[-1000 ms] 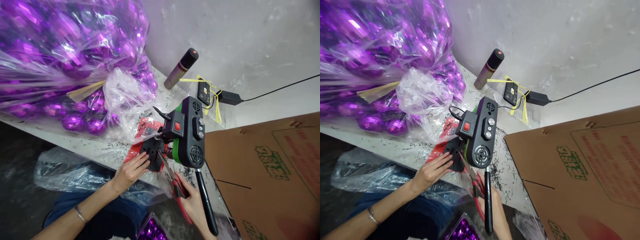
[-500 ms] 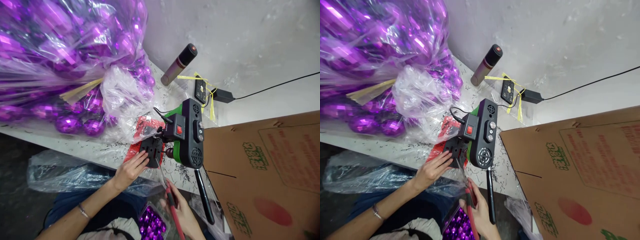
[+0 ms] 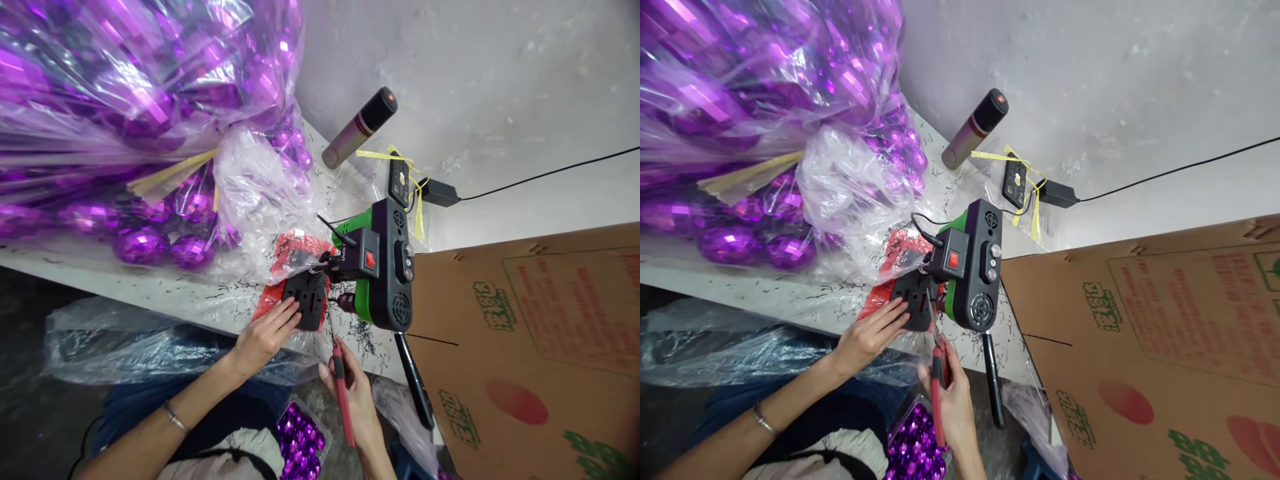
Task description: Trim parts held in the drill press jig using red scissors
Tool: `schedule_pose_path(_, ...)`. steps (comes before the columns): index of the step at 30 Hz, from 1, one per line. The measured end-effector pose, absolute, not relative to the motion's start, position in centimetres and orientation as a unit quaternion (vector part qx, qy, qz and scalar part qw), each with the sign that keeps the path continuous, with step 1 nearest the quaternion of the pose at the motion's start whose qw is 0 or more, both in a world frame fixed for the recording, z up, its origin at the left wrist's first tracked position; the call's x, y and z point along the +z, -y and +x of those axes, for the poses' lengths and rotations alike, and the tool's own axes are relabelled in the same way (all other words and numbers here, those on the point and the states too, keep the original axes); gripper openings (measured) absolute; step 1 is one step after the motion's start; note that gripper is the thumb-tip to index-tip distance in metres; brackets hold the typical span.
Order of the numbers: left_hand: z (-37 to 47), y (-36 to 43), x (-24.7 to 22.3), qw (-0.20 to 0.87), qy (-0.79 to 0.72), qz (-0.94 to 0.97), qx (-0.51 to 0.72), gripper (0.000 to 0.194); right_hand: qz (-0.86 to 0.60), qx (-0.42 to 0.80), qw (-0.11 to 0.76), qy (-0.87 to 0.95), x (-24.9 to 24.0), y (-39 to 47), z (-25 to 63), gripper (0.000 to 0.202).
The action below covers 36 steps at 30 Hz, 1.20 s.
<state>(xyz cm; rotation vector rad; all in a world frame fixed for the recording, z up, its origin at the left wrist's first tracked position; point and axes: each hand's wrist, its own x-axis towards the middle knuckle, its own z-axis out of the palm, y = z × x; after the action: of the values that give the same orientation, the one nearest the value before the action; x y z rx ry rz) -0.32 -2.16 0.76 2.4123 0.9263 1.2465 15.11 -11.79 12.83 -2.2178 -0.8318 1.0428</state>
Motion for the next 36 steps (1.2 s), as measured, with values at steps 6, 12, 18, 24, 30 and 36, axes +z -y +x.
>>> schedule_pose_path(6, -0.4, 2.1, 0.8, 0.138, -0.322, 0.836, 0.422, 0.033, -0.827, 0.379, 0.308, 0.28, 12.0, 12.7, 13.8, 0.068)
schedule_pose_path(12, -0.6, 2.0, 0.9, 0.153, -0.313, 0.835, 0.426, 0.033, -0.821, 0.363, 0.352, 0.266, 11.1, 12.6, 12.8, 0.068)
schedule_pose_path(18, -0.6, 1.9, 0.9, 0.152, -0.308, 0.832, 0.436, 0.032, -0.832, 0.338, 0.359, 0.255, 11.4, 12.8, 12.2, 0.076)
schedule_pose_path(24, -0.6, 1.7, 1.2, 0.119, -0.309, 0.839, 0.431, 0.026, -0.827, 0.34, 0.376, 0.243, 11.4, 11.5, 11.7, 0.081)
schedule_pose_path(30, -0.5, 1.8, 1.1, 0.113, -0.312, 0.837, 0.435, 0.024, -0.844, 0.313, 0.37, 0.229, 11.2, 12.5, 11.7, 0.086)
schedule_pose_path(36, -0.7, 1.8, 1.0, 0.13, -0.303, 0.838, 0.435, 0.029, -0.843, 0.301, 0.382, 0.231, 11.3, 11.9, 11.3, 0.084)
